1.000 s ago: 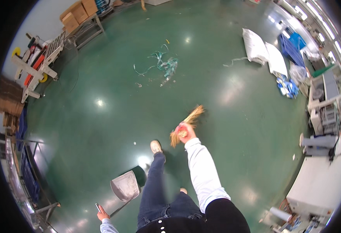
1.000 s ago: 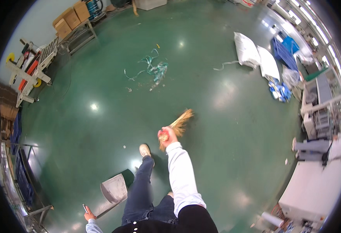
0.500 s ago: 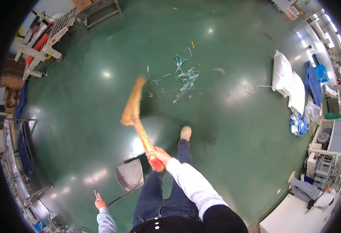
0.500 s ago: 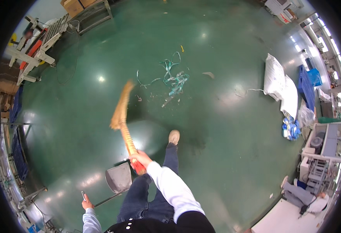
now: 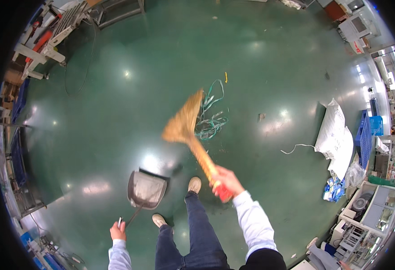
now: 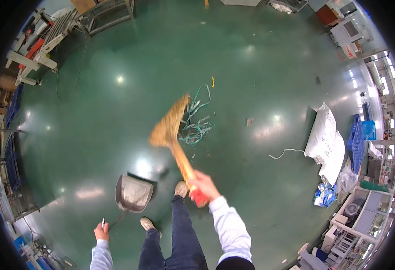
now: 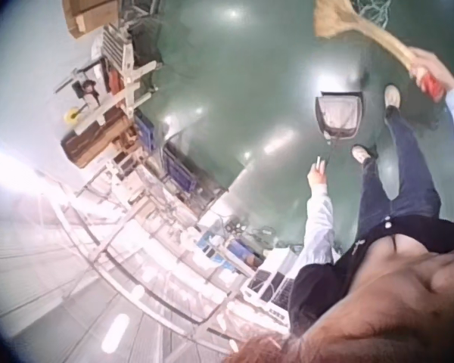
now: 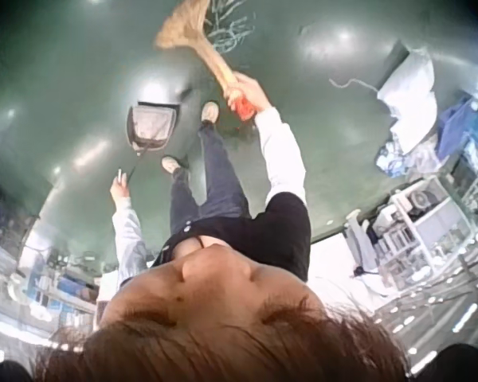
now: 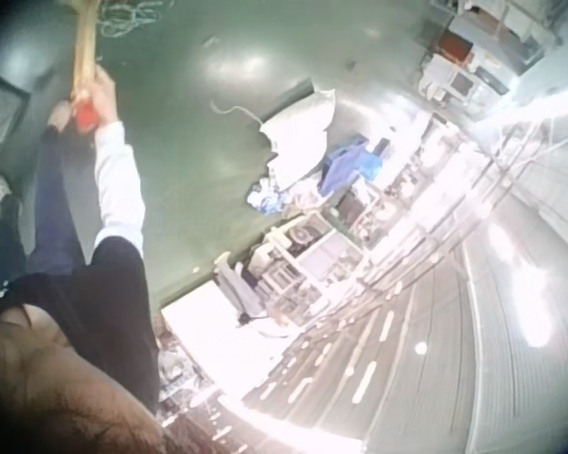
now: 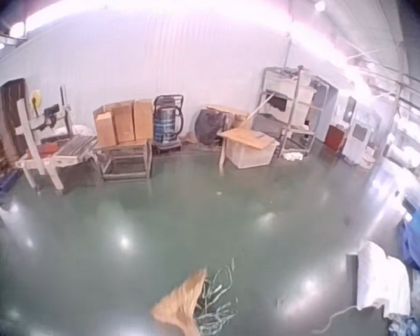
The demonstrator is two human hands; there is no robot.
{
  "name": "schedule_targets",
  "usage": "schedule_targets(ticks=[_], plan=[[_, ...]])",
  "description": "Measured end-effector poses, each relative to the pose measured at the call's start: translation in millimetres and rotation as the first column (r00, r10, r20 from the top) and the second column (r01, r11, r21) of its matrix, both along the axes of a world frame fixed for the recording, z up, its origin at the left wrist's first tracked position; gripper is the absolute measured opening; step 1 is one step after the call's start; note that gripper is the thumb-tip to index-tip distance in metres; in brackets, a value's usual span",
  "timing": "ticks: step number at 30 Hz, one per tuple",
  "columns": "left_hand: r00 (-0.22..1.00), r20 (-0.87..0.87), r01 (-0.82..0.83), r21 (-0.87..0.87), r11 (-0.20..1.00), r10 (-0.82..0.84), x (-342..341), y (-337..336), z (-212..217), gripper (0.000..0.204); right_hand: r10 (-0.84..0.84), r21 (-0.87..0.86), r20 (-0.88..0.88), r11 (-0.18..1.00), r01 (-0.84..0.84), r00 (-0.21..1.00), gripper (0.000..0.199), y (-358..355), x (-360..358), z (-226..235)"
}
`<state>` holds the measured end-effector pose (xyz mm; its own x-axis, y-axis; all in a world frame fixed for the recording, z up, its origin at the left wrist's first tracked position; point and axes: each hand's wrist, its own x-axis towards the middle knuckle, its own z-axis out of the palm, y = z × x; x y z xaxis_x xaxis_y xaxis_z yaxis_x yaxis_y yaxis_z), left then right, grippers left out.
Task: The person sweeps debris with a broom and dustpan, collects plastic scraps by hand, and then places blue packages of wipes into a large plastic bag.
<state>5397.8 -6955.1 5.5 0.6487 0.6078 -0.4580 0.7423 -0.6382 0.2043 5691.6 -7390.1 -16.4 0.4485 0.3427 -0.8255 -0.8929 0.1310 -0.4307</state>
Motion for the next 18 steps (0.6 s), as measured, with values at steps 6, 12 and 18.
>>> schedule_targets(ticks=[6,12,18], plan=[[0.989,-0.028,0.145,-0.013,0.989,-0.146,134.2,-44.7,-33.1,0.043,-0.399,0.278,0.012,0.882,0.381,0.917,0.033,-15.9,208.2,-123.7],[0.940,-0.006,0.340,-0.063,0.938,-0.341,222.3,-87.7,-69.4,0.042,-0.633,0.245,-0.172,0.715,0.655,0.755,0.027,-52.9,114.5,-205.8],[0.873,0.009,0.485,-0.092,0.869,-0.487,289.5,-122.5,-92.3,0.045,-0.503,0.129,-0.183,0.839,0.528,0.844,0.039,-159.5,3.2,-49.4]])
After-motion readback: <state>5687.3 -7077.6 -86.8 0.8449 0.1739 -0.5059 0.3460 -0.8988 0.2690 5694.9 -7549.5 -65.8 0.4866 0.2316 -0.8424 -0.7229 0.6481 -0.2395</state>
